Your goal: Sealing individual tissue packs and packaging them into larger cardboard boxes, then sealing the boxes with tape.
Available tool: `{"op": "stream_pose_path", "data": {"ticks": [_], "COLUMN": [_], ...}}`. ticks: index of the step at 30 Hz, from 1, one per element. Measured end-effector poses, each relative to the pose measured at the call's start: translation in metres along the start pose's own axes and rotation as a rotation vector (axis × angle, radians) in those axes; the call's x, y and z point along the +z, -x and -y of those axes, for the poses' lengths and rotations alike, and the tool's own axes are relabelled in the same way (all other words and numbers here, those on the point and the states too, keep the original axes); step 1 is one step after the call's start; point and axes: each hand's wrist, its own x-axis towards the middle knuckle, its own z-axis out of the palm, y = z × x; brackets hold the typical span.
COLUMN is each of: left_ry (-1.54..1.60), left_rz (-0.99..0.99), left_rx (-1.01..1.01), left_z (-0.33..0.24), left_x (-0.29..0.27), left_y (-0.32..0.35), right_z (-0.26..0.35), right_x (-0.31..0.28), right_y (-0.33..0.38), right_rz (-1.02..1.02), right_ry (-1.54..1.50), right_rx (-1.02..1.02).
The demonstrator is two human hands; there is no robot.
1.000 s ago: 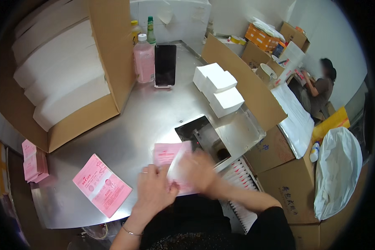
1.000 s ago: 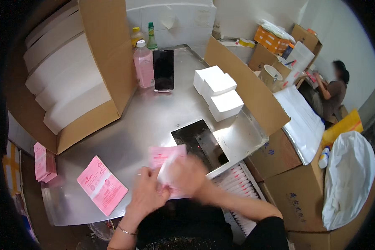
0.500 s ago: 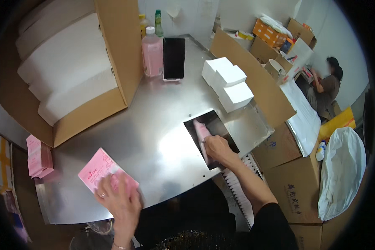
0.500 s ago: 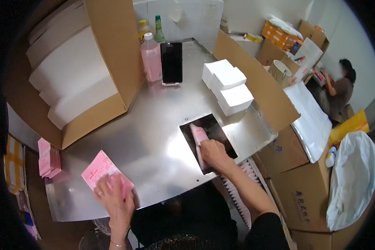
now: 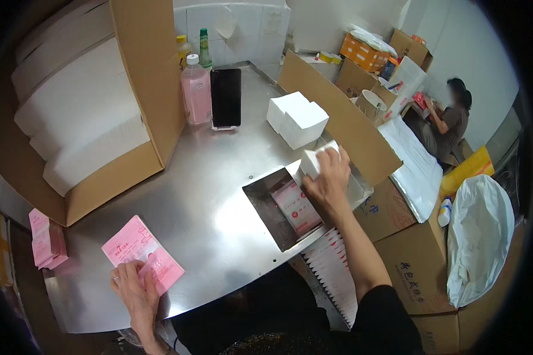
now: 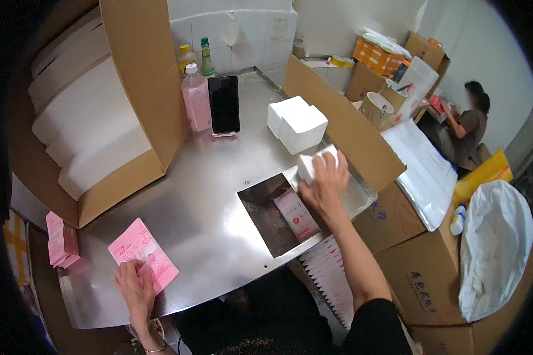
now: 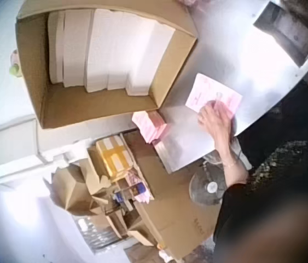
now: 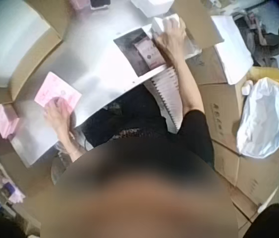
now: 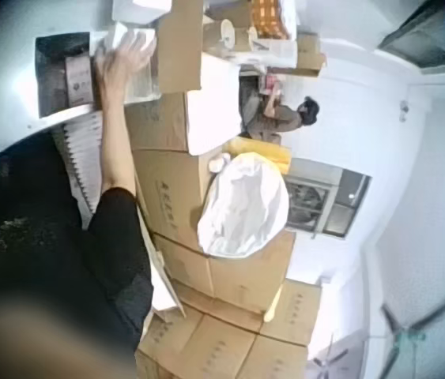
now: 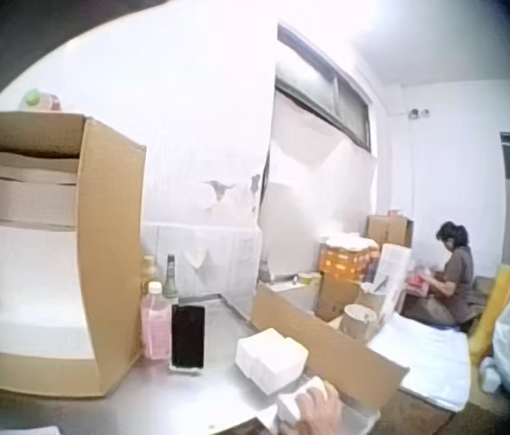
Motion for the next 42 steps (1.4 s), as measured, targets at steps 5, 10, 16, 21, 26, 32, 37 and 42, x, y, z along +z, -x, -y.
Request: {"op": "stream_pose_path", "data": {"ticks": [5, 10, 16, 21, 26, 32, 37, 42], "left_ry": [-0.126, -0.052, 0.16, 0.318, 0.429, 0.122, 0.064, -0.094], "left_rz": [-0.029, -0.037, -0.075, 0.105, 0.101, -0.022, -0.036, 0.031], "left_rx": [0.135, 0.373, 0.499, 0.63, 0.667, 0.566, 0.546, 0.444], "left_z": [0.005, -0.073, -0.108, -0.12, -0.118, -0.133, -0.121, -0.116], "left_x": [0.003, -0.013, 0.053, 0.072, 0.072, 0.067, 0.061, 0.062], "left_y": [-0.008, -0.016, -0.011, -0.002, -0.007, -0.003, -0.015, -0.006], "right_z": [0.014, 0.005, 0.003, 0.003, 0.105, 0.141, 0.144, 0.063], "right_x": [-0.033, -0.024, -0.037, -0.041, -0.053, -0.038, -0.045, -0.076], "right_y": [0.021, 0.021, 0.017, 0.02, 0.096, 0.074, 0.085, 0.022], "right_rz": [-0.116, -0.09, -0.013, -0.12, 0.124, 0.428, 0.271, -0.078], "right_ry": [0.184, 0.043, -0.009, -0.095, -0.439, -0.41, -0.63, 0.132], "right_rx": [-0.001, -0.023, 0.026, -0.011, -0.667, -0.511, -0.558, -0.1]}}
